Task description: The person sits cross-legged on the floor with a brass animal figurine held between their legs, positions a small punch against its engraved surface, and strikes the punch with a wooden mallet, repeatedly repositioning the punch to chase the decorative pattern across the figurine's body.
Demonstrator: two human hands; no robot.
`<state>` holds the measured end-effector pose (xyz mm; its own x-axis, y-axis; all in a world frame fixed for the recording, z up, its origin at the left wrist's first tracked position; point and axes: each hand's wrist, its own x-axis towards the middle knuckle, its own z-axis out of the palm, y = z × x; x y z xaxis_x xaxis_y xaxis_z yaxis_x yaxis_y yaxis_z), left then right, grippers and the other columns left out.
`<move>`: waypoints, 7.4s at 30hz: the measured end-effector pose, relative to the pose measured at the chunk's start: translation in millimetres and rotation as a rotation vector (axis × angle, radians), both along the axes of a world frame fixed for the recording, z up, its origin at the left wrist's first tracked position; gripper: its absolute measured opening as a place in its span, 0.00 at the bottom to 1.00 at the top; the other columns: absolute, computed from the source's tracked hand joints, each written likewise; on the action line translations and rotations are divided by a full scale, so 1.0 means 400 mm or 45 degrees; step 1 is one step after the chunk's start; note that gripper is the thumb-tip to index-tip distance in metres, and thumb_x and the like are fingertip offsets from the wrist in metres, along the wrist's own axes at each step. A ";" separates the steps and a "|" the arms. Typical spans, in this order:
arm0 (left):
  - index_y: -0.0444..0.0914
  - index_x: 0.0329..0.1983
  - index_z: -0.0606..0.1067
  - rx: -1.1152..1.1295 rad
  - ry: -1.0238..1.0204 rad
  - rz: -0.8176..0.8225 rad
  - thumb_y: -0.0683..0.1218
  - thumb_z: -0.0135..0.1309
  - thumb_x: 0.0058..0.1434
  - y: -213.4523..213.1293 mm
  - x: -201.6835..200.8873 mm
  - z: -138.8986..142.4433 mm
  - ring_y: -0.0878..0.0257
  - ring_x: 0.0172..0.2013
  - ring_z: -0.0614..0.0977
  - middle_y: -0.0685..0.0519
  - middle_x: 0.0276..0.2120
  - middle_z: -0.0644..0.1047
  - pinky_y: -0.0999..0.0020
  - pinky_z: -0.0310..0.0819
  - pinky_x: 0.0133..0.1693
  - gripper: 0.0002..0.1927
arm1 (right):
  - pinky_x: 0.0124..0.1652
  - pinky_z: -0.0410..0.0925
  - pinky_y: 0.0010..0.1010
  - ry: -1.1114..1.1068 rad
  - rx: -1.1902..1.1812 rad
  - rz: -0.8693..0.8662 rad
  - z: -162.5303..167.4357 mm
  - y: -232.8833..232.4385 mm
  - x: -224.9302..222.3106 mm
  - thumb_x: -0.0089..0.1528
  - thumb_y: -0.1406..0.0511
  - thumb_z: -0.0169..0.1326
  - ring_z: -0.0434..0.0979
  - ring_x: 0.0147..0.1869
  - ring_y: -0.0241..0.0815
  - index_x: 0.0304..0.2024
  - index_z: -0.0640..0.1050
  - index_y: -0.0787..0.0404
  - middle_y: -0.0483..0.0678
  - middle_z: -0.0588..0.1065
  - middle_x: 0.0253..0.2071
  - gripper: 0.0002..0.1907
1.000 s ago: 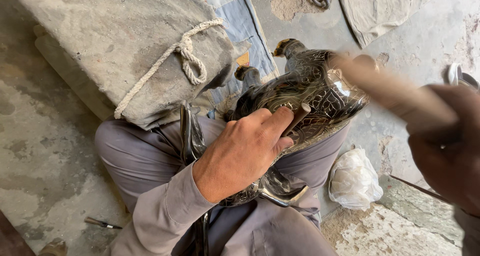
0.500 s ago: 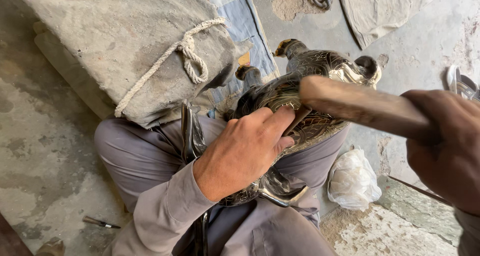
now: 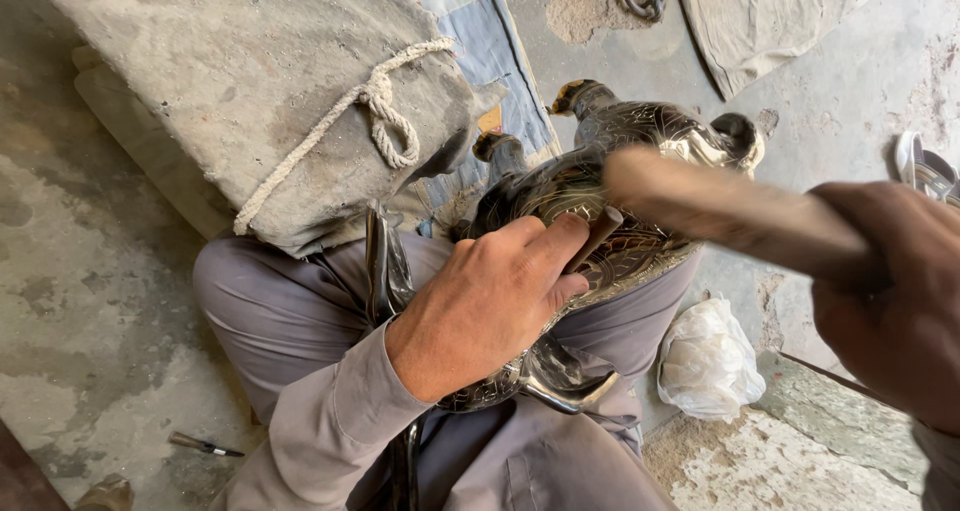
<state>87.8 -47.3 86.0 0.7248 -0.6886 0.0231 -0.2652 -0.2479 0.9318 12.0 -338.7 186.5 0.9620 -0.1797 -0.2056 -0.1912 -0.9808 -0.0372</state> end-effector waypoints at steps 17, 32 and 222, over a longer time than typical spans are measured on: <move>0.38 0.53 0.69 -0.169 -0.062 0.017 0.47 0.58 0.67 0.012 0.011 0.014 0.45 0.33 0.83 0.45 0.33 0.76 0.52 0.76 0.31 0.16 | 0.42 0.75 0.34 -0.288 0.133 0.145 0.010 0.022 -0.063 0.61 0.77 0.58 0.82 0.43 0.49 0.61 0.72 0.74 0.63 0.77 0.44 0.24; 0.39 0.47 0.72 0.013 -0.090 -0.200 0.40 0.58 0.61 -0.007 0.019 0.037 0.44 0.35 0.83 0.44 0.30 0.77 0.52 0.77 0.31 0.12 | 0.40 0.75 0.33 -0.413 0.427 0.033 -0.067 0.051 -0.120 0.58 0.75 0.64 0.82 0.43 0.47 0.46 0.73 0.65 0.56 0.76 0.42 0.16; 0.40 0.54 0.68 -0.240 -0.198 -0.359 0.37 0.62 0.64 0.053 0.041 -0.079 0.56 0.31 0.84 0.49 0.33 0.77 0.58 0.76 0.31 0.19 | 0.31 0.71 0.35 -0.188 0.187 0.005 -0.052 0.160 -0.023 0.56 0.69 0.64 0.79 0.28 0.43 0.42 0.79 0.61 0.50 0.80 0.32 0.12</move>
